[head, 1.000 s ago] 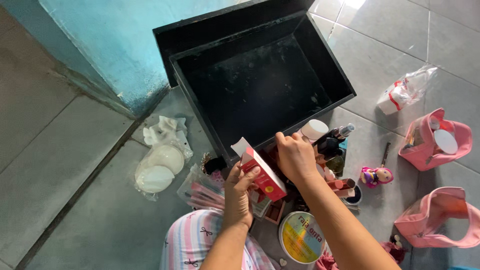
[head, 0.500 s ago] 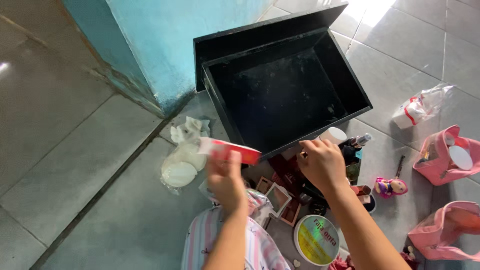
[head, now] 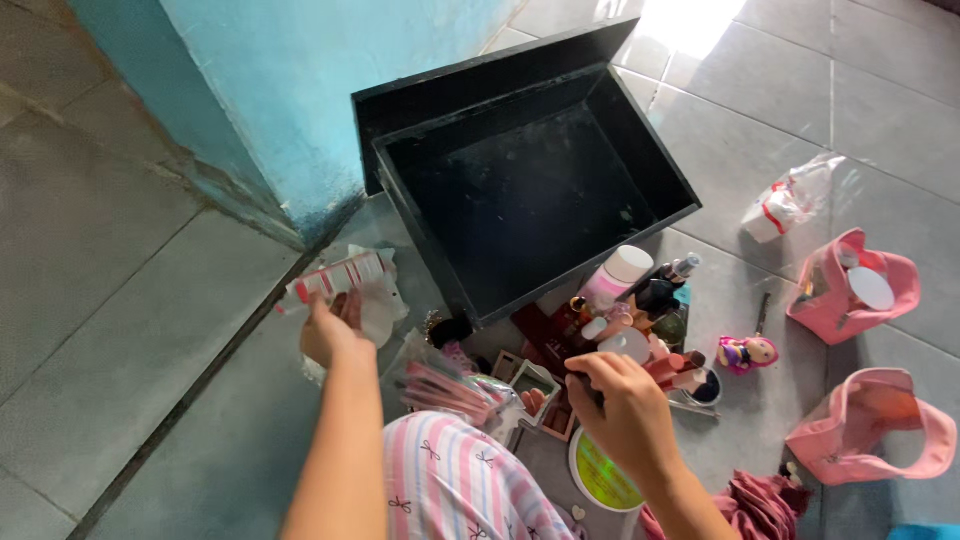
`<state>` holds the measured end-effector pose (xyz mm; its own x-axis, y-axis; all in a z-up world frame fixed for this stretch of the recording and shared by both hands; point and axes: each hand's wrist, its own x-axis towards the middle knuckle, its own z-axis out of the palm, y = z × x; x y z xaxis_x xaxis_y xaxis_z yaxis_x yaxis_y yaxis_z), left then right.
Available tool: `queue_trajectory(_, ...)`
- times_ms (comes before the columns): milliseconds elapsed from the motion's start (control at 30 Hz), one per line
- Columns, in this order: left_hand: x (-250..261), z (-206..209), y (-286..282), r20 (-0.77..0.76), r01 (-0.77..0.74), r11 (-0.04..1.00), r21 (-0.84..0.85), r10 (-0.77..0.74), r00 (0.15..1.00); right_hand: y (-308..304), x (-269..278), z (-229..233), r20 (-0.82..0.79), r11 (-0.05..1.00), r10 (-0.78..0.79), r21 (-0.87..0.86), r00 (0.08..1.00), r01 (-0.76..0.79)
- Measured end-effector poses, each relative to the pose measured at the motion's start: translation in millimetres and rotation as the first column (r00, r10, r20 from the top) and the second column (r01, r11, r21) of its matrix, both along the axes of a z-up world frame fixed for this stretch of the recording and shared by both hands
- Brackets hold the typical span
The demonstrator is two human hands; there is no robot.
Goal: The person sits on the floor and organizes various cosmetic items, including lipsticks, brushes, and small containers, into a pink cosmetic bag. They wipe some items with a cloth before placing them inside.
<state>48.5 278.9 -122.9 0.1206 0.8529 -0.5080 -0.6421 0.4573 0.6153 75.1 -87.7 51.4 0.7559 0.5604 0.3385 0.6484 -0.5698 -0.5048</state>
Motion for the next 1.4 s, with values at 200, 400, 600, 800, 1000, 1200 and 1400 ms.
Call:
queue_trajectory(200, -24, 4, -2, -0.092, 0.079, 0.987, -0.14, -0.092, 0.991, -8, -7, -2, -0.087, 1.0, -0.013, 0.008, 0.996, 0.013)
queue_trajectory(400, -30, 74, -117, -0.172, 0.4, 0.902, 0.162, -0.373, 0.912, 8, -10, -7, -0.503, 0.967, 0.041, 0.236, 0.863, 0.091)
queue_trajectory(600, -17, 158, -276, -0.21, 0.793, 0.522, 0.314, -0.776, 0.595, -23, 11, -9, -0.728, 0.776, 0.247, 0.544, 0.639, 0.319)
queue_trajectory(800, 15, 194, -352, -0.263, 0.848, 0.226, 0.48, -0.885, 0.385, -139, 67, -8, -0.669, 0.698, 0.158, 0.595, 0.726, 0.397)
queue_trajectory(1000, 75, 193, -411, -0.403, 0.843, -0.023, 0.537, -0.885, 0.233, -276, 190, -39, -0.707, 0.738, -0.144, 0.39, 0.693, 0.551)
queue_trajectory(1200, 144, 162, -477, -0.463, 0.885, -0.126, 0.449, -0.88, 0.11, -357, 331, -127, -0.582, 0.614, -0.624, 0.047, 0.521, 0.788)
queue_trajectory(1400, 176, 96, -504, -0.819, 0.82, -0.443, 0.363, -0.571, 0.055, -362, 369, -159, -0.103, 0.531, -0.844, -0.294, 0.526, 0.795)
